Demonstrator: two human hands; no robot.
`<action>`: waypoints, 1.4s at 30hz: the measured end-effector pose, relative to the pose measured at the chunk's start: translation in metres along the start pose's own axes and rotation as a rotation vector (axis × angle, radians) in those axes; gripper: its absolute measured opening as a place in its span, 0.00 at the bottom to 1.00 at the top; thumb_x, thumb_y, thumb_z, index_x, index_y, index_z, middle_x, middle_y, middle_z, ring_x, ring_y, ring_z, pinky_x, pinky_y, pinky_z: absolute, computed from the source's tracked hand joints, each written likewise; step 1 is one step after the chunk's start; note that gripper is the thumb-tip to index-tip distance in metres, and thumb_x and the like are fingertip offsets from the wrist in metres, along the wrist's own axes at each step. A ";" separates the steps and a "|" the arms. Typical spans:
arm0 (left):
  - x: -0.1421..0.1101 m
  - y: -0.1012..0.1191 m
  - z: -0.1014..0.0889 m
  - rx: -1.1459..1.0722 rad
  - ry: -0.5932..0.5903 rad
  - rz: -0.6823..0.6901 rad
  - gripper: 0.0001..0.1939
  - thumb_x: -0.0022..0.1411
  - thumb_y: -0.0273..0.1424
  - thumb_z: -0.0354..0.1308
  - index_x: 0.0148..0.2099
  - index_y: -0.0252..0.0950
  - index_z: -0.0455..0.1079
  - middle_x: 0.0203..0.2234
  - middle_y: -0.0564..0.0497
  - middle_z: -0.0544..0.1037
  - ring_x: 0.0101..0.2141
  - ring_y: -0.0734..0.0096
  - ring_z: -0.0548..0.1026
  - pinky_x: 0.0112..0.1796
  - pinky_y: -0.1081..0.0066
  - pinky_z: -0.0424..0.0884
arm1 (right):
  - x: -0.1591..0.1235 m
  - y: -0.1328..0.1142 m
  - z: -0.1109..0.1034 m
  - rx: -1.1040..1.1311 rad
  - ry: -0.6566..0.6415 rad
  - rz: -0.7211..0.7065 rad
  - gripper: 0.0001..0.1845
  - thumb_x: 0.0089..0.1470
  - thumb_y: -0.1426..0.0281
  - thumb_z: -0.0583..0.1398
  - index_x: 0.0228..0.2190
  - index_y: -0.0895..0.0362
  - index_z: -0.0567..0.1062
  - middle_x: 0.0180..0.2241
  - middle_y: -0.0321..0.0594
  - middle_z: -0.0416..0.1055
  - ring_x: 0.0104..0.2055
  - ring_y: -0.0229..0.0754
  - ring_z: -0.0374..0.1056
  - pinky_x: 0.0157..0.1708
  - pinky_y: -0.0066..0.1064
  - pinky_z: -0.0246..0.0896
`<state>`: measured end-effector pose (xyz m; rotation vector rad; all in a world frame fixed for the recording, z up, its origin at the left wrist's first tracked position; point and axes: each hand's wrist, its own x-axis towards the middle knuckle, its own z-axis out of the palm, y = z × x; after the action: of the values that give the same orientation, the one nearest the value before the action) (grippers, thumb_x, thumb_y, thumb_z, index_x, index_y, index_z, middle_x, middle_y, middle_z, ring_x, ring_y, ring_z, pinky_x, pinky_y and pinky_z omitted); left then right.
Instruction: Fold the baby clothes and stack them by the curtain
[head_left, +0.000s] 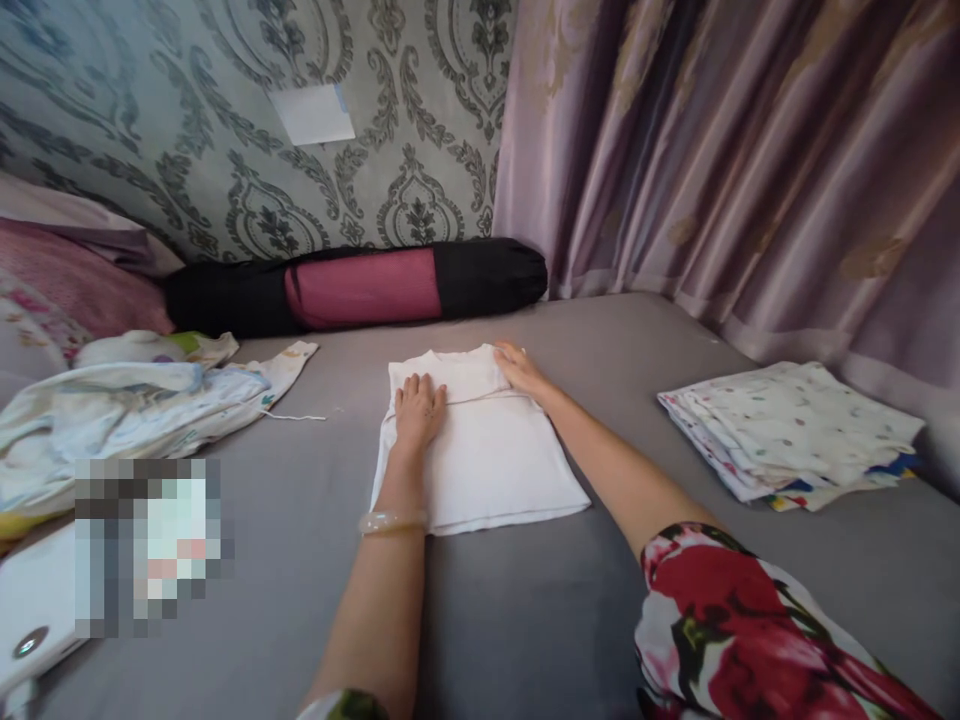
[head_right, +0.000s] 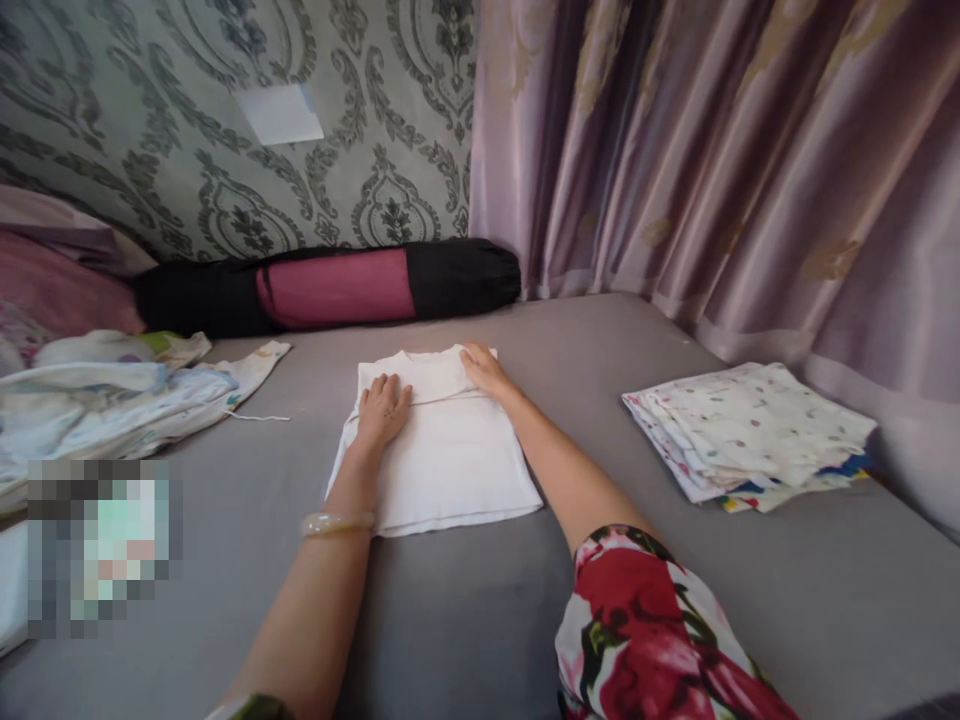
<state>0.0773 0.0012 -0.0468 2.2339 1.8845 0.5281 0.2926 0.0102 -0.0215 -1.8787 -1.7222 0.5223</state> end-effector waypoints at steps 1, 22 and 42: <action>0.001 -0.001 -0.001 -0.041 0.012 -0.004 0.26 0.69 0.37 0.38 0.63 0.31 0.60 0.64 0.39 0.60 0.65 0.58 0.54 0.63 0.56 0.47 | -0.004 0.007 -0.009 0.057 0.041 0.037 0.25 0.64 0.67 0.45 0.60 0.58 0.64 0.60 0.45 0.63 0.60 0.38 0.60 0.58 0.31 0.52; -0.037 -0.066 -0.062 -0.169 -0.037 -0.412 0.10 0.55 0.27 0.55 0.38 0.33 0.75 0.40 0.37 0.80 0.46 0.56 0.76 0.45 0.66 0.69 | -0.076 0.006 -0.041 -0.277 -0.105 0.279 0.15 0.44 0.74 0.62 0.37 0.61 0.79 0.33 0.48 0.77 0.38 0.46 0.73 0.31 0.26 0.60; -0.062 -0.031 -0.058 0.141 -0.027 -0.224 0.20 0.63 0.23 0.39 0.54 0.26 0.62 0.43 0.28 0.76 0.45 0.48 0.76 0.41 0.59 0.68 | -0.112 -0.001 -0.026 -0.495 0.006 0.119 0.18 0.65 0.75 0.42 0.50 0.63 0.65 0.46 0.58 0.73 0.50 0.51 0.70 0.47 0.39 0.60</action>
<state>0.0189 -0.0588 -0.0143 2.0598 2.1835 0.3371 0.2950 -0.1038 -0.0079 -2.3264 -1.8654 0.1333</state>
